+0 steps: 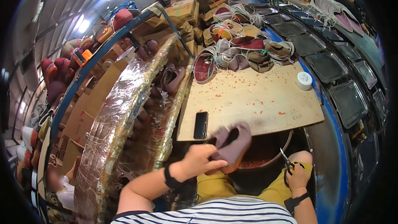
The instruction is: Trim excess material from the soles of shoes using shears.
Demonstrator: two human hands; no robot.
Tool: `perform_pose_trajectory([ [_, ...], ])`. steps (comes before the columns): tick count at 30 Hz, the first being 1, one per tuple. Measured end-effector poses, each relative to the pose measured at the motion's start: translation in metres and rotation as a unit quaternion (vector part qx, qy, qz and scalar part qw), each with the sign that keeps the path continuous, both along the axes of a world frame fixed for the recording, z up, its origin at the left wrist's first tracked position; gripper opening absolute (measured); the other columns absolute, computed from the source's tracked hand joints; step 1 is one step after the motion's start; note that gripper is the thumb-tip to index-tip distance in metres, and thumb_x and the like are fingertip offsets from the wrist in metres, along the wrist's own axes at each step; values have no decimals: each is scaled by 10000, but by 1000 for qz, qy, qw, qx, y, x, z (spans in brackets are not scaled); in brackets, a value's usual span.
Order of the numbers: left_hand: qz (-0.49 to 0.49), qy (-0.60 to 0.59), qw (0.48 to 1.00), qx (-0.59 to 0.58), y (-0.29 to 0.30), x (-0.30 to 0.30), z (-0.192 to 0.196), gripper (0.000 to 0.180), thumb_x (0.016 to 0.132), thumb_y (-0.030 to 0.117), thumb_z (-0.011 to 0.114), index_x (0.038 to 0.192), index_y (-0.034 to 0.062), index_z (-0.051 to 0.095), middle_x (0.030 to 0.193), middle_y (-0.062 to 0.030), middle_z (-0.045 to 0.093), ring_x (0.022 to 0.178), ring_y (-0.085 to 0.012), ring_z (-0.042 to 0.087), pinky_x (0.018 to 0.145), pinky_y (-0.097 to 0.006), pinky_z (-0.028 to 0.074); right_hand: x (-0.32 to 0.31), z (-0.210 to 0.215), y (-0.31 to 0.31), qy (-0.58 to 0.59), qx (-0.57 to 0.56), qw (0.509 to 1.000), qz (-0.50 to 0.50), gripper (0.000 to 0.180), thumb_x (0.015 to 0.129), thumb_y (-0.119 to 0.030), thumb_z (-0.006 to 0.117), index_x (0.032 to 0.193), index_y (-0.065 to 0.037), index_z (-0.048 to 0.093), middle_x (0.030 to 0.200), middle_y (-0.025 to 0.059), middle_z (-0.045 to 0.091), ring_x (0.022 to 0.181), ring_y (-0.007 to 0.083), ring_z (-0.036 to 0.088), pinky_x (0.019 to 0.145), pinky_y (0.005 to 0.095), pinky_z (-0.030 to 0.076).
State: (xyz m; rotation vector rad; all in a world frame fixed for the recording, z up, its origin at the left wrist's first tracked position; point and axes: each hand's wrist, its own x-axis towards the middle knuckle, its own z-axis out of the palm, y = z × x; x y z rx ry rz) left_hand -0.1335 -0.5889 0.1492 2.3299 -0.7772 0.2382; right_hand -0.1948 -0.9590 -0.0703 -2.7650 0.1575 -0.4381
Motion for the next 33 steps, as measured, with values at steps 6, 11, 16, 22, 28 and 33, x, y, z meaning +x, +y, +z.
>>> perform_pose_trajectory([
  [6,199,-343,896,200,102,104,109,334,721,330,810,678,68,607,696,-131,589,618,-323,584,563,-399,470,4,-13,1,20,8,1000,-22,338,701,-287,785,858,-72,576,760,135,637,723,345,631,663,464,492],
  [11,480,-396,734,274,202,178,161,258,850,283,684,899,29,676,933,-168,661,897,-358,636,775,-468,500,7,-10,4,23,-32,999,0,357,693,-306,787,854,-73,571,761,138,629,719,343,625,660,459,490],
  [16,355,-246,875,220,148,179,105,182,835,198,621,805,39,705,840,-187,675,819,-375,649,761,-470,512,4,-15,0,32,-25,999,-14,370,687,-315,791,856,-75,566,760,136,624,716,344,622,651,460,485],
  [22,123,-257,957,60,57,110,75,147,843,93,666,975,28,669,1035,-124,664,993,-281,623,882,-361,469,6,-19,0,8,-31,999,16,378,688,-318,792,870,-74,569,758,135,621,708,342,620,642,455,484],
  [28,-269,-60,857,-435,-28,23,181,538,972,419,528,1337,24,512,1367,-188,481,1250,-303,503,1031,-450,436,8,-11,1,22,-18,1000,-7,372,694,-308,791,895,-73,584,783,141,636,726,345,629,653,462,486],
  [33,-377,41,722,-579,-55,16,235,390,960,332,595,1204,28,606,1244,-167,568,1114,-255,585,929,-374,485,6,22,16,-54,-104,993,10,365,729,-284,759,971,-50,618,798,153,652,739,366,632,659,463,495],
])
